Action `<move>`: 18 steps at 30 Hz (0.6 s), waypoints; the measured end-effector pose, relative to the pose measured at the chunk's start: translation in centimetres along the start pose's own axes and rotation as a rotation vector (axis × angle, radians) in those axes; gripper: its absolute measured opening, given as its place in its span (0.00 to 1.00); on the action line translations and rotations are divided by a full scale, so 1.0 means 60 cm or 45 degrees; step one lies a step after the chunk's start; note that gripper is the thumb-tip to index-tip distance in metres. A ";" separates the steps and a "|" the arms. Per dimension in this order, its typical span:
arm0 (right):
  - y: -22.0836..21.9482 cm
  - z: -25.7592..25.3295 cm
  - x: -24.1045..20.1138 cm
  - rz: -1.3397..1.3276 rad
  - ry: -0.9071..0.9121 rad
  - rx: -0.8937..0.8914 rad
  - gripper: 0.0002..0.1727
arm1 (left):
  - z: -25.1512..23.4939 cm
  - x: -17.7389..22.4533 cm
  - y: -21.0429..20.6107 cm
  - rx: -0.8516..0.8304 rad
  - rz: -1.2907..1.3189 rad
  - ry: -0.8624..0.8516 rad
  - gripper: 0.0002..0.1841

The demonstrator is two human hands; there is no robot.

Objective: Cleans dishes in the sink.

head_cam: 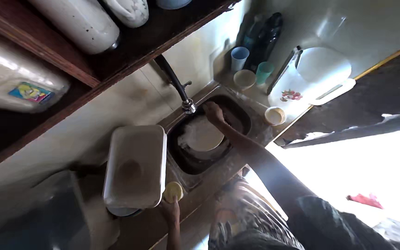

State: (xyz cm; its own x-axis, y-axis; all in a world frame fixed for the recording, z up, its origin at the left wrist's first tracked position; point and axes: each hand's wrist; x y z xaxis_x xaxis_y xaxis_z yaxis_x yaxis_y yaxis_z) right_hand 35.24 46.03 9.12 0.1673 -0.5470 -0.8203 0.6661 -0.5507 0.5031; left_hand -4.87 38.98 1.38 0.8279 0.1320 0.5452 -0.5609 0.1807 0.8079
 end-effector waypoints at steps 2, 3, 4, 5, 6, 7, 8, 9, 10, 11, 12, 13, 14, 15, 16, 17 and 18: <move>0.010 -0.044 -0.072 -0.100 0.120 -0.149 0.27 | -0.003 0.004 -0.007 -0.036 0.006 -0.005 0.38; 0.009 -0.067 -0.100 -0.150 0.152 -0.218 0.29 | -0.008 0.005 -0.012 -0.034 0.027 0.016 0.36; 0.004 -0.088 -0.123 -0.226 0.154 -0.284 0.30 | -0.012 0.004 -0.015 -0.044 0.063 0.055 0.31; 0.000 -0.104 -0.140 -0.306 0.135 -0.333 0.31 | -0.014 0.002 -0.019 -0.066 0.123 0.112 0.27; -0.003 -0.113 -0.152 -0.374 0.074 -0.336 0.31 | -0.013 -0.001 -0.023 -0.106 0.216 0.187 0.24; -0.005 -0.118 -0.159 -0.425 -0.011 -0.329 0.31 | -0.007 0.000 -0.027 -0.145 0.318 0.274 0.23; -0.007 -0.123 -0.161 -0.458 -0.099 -0.334 0.32 | 0.001 0.010 -0.027 -0.182 0.407 0.351 0.22; -0.008 -0.128 -0.160 -0.479 -0.180 -0.377 0.33 | 0.009 0.026 -0.027 -0.217 0.481 0.403 0.22; -0.010 -0.134 -0.158 -0.499 -0.217 -0.434 0.33 | 0.018 0.045 -0.026 -0.238 0.529 0.433 0.21; -0.008 -0.137 -0.156 -0.501 -0.189 -0.477 0.31 | 0.025 0.064 -0.025 -0.261 0.559 0.445 0.20; -0.007 -0.139 -0.155 -0.458 -0.092 -0.466 0.28 | 0.029 0.086 -0.023 -0.286 0.586 0.441 0.21; 0.001 -0.137 -0.162 -0.381 -0.013 -0.457 0.26 | 0.030 0.110 -0.023 -0.307 0.613 0.427 0.22; 0.010 -0.135 -0.170 -0.293 0.039 -0.450 0.25 | 0.028 0.135 -0.023 -0.329 0.638 0.410 0.23; 0.014 -0.132 -0.176 -0.215 0.087 -0.433 0.25 | 0.023 0.158 -0.025 -0.364 0.653 0.387 0.24; 0.019 -0.127 -0.180 -0.147 0.133 -0.407 0.24 | 0.014 0.182 -0.029 -0.412 0.669 0.359 0.25; 0.021 -0.127 -0.183 -0.119 0.199 -0.362 0.23 | 0.003 0.207 -0.034 -0.456 0.683 0.330 0.24; 0.021 -0.129 -0.180 -0.102 0.277 -0.330 0.22 | -0.007 0.232 -0.040 -0.485 0.708 0.315 0.23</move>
State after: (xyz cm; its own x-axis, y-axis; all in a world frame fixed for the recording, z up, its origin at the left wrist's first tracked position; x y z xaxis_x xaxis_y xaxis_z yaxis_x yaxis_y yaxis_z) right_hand 39.90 56.13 16.52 0.2395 -0.3458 -0.9072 0.8411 -0.3928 0.3718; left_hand 7.99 40.79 6.92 0.4181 0.5126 0.7500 -0.9002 0.3443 0.2665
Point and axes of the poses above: each hand's wrist, its own z-axis away from the middle knuckle, its own y-axis out of the back of the hand, x = y × z, and after that the axes turned 4 degrees about -y, right-handed
